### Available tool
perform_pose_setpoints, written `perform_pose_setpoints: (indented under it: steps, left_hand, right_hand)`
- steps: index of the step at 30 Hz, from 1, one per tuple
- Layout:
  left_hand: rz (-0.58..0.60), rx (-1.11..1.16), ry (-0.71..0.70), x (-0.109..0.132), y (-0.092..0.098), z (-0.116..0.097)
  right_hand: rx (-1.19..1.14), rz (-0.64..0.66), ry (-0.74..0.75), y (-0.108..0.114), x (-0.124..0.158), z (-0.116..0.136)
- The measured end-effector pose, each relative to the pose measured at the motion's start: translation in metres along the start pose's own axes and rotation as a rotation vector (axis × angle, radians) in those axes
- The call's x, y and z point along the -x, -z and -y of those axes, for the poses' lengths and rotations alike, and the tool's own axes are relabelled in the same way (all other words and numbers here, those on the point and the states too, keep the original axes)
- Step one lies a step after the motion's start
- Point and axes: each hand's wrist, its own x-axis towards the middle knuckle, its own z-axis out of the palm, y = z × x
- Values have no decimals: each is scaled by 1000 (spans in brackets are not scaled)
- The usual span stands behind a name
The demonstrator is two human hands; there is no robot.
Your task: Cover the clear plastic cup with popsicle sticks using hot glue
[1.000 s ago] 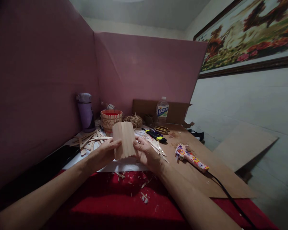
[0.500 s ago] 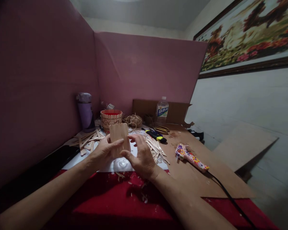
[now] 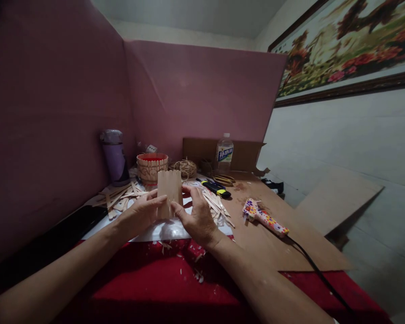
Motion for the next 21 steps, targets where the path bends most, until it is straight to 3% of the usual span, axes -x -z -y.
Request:
perform_pose_setpoints:
  steps: [6,13,17,21]
  left_hand:
    - [72,29,-12,1,-1,1]
    - [100,8,30,4,-5,-1]
    - [70,-12,19,2,-3,1]
    - [42,-44,-2,0,-1,4]
  right_hand:
    - [-41,-26,6,0,1,3]
    - [84,-69,96,2,1,5]
    - [205,-107,202,5,1,4]
    - [237,-116,220,7,1,1]
